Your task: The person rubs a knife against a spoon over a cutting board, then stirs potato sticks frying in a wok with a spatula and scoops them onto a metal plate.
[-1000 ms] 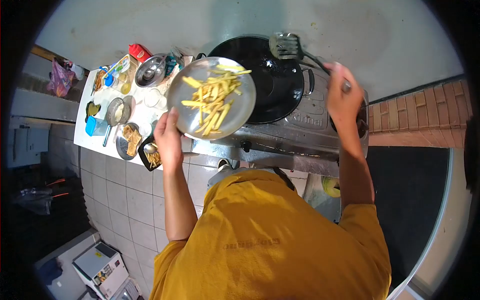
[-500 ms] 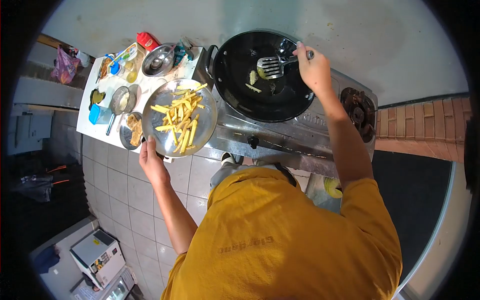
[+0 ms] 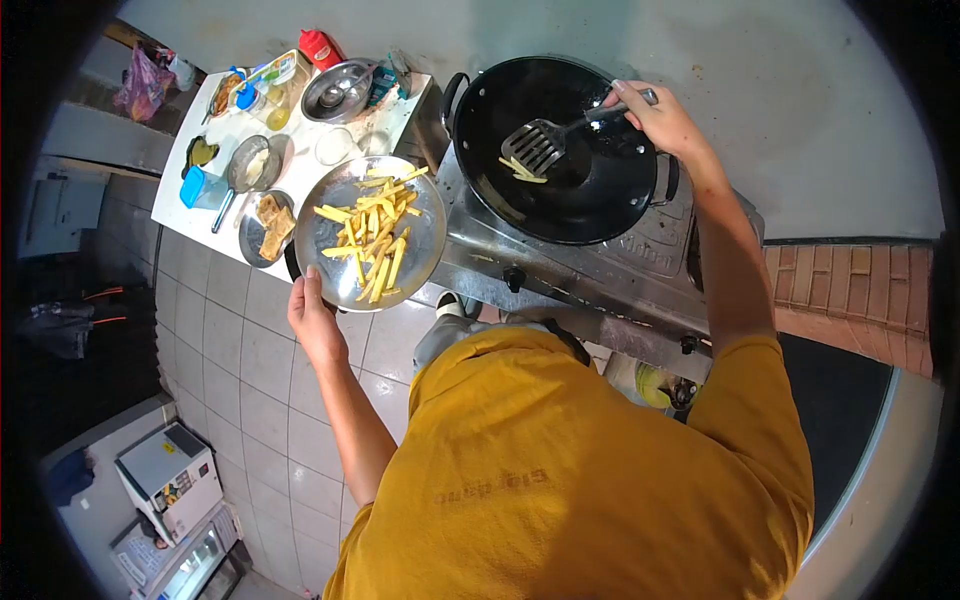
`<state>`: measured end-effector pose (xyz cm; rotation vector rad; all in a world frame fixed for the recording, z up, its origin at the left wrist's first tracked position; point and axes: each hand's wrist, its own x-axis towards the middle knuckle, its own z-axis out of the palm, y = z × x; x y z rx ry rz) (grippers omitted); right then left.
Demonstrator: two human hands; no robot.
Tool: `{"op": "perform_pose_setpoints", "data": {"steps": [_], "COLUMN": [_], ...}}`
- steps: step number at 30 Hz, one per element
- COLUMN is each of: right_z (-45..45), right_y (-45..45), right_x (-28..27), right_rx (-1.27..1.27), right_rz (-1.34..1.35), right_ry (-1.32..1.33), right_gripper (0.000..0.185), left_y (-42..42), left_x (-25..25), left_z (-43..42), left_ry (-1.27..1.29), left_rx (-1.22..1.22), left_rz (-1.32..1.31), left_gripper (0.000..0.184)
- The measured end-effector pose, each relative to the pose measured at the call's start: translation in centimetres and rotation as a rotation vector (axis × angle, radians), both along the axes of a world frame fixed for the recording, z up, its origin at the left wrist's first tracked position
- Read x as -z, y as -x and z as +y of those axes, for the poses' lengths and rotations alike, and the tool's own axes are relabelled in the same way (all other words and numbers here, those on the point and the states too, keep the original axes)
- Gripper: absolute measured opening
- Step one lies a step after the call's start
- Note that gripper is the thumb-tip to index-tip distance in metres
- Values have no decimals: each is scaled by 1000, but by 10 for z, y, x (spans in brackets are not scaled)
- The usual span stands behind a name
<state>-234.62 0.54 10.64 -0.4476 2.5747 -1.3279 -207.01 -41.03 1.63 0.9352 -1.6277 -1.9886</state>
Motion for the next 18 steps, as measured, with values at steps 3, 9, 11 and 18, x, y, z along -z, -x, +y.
{"op": "perform_pose_setpoints", "data": {"steps": [3, 9, 11, 18], "right_z": [-1, 7, 6, -1], "right_y": [5, 14, 13, 20], "right_x": [6, 14, 12, 0], "right_rx": [-18, 73, 72, 121], "right_rz": [-37, -196, -209, -109], "right_ry": [-15, 54, 59, 59], "right_gripper": [45, 46, 47, 47], "left_y": [1, 8, 7, 10], "left_x": [5, -1, -1, 12], "left_z": [-2, 9, 6, 6], "left_ry": [9, -11, -16, -18], "left_rx": [11, -6, -2, 43], "left_rz": [-11, -5, 1, -32], "left_gripper": [24, 24, 24, 23]}}
